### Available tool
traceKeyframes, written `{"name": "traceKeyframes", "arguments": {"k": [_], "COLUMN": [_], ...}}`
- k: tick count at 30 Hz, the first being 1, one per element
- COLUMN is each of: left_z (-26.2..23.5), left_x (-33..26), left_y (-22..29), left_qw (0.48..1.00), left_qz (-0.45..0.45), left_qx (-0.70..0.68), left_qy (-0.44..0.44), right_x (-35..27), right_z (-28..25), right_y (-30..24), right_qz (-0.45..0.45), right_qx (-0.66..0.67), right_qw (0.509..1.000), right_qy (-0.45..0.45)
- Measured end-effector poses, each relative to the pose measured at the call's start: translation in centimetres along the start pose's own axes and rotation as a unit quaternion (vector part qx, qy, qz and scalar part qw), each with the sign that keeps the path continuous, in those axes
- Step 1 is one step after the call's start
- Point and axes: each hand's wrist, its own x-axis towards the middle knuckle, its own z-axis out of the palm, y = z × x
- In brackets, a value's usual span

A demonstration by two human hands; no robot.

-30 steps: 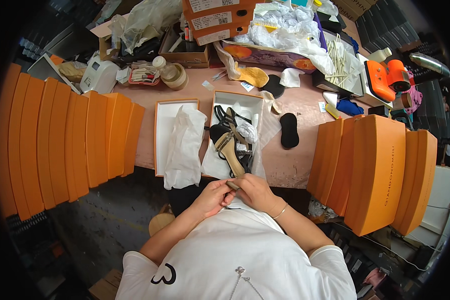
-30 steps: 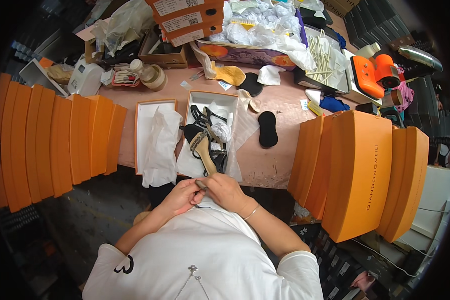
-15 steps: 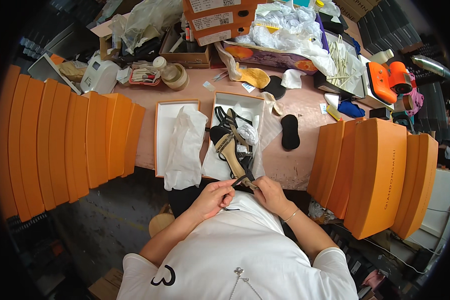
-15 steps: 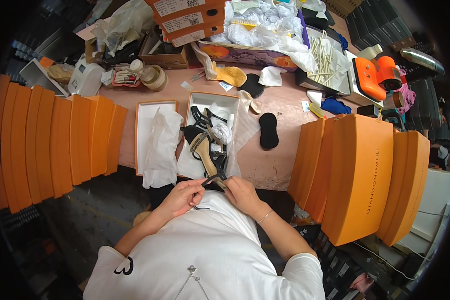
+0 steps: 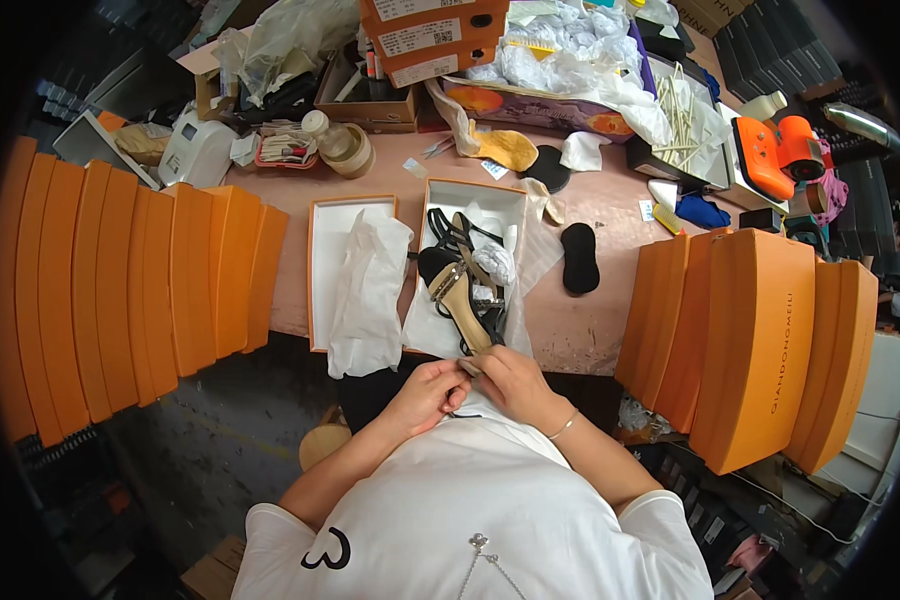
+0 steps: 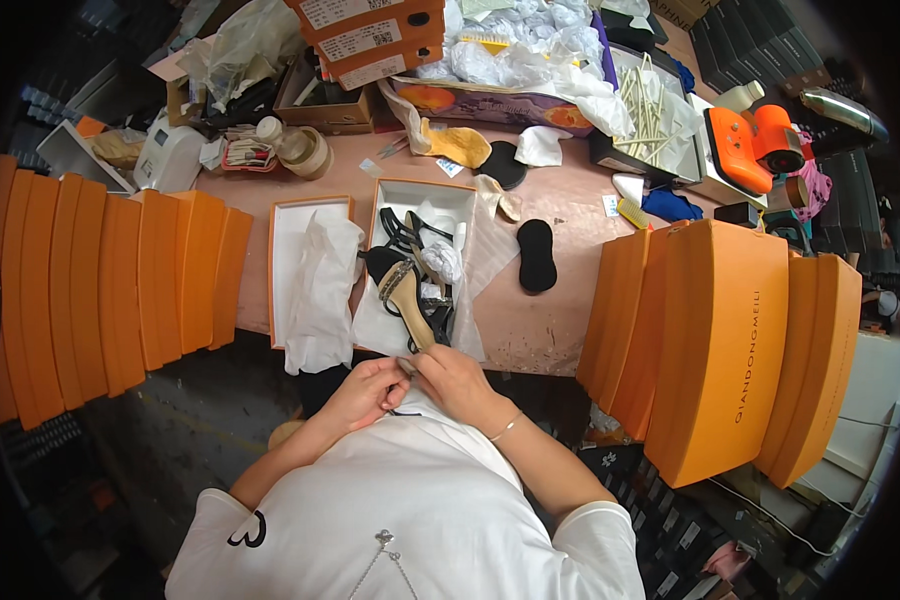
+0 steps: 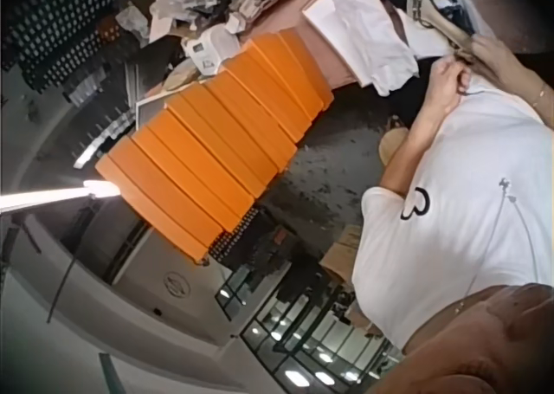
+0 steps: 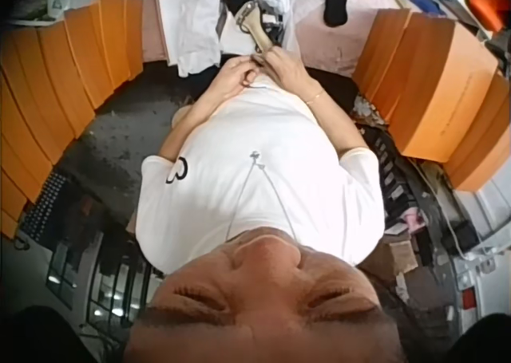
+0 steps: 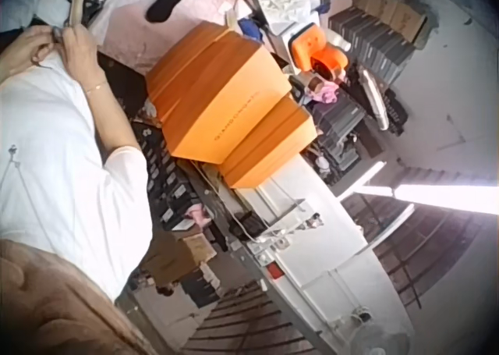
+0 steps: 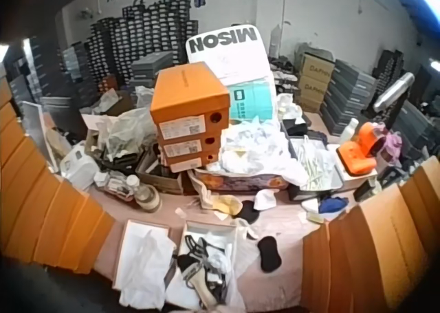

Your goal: Packing finished shoes into boxes using protective paper and dust bags.

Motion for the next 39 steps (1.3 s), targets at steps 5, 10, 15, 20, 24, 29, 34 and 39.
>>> {"name": "traceKeyframes", "arguments": {"k": [5,10,15,20,24,29,34,39], "left_z": [1.0,0.6,0.0,-0.6,0.0,0.0,-0.6,0.4], "left_x": [-0.1,-0.2,-0.3,0.3,-0.2,0.4,-0.3,-0.1], "left_y": [0.7,0.2,0.1,-0.6,0.1,-0.2,-0.1,0.5], "left_qw": [0.999,1.000,1.000,1.000,1.000,0.999,1.000,1.000], "left_qz": [0.016,0.006,0.008,-0.002,0.009,0.001,0.013,0.002], "left_qx": [-0.026,-0.005,-0.024,-0.005,-0.018,-0.010,-0.013,-0.003], "left_qy": [0.017,0.008,0.000,-0.023,-0.007,-0.032,-0.014,0.011], "right_x": [-3.0,-0.6,-3.6,-0.2,-3.4,-0.4,-4.5,-0.9], "right_z": [-0.7,0.5,-0.3,0.3,-0.7,0.0,-0.9,-1.1], "right_y": [1.5,0.2,0.9,-0.6,1.6,-0.7,1.7,-1.4], "right_qz": [0.072,0.020,0.090,0.023,0.098,0.028,0.106,0.087], "right_qx": [-0.002,0.001,0.002,0.006,-0.043,0.034,-0.060,0.046], "right_qw": [0.997,1.000,0.996,1.000,0.994,0.999,0.992,0.993], "right_qy": [0.009,0.013,0.026,0.003,-0.031,0.028,-0.032,0.065]}}
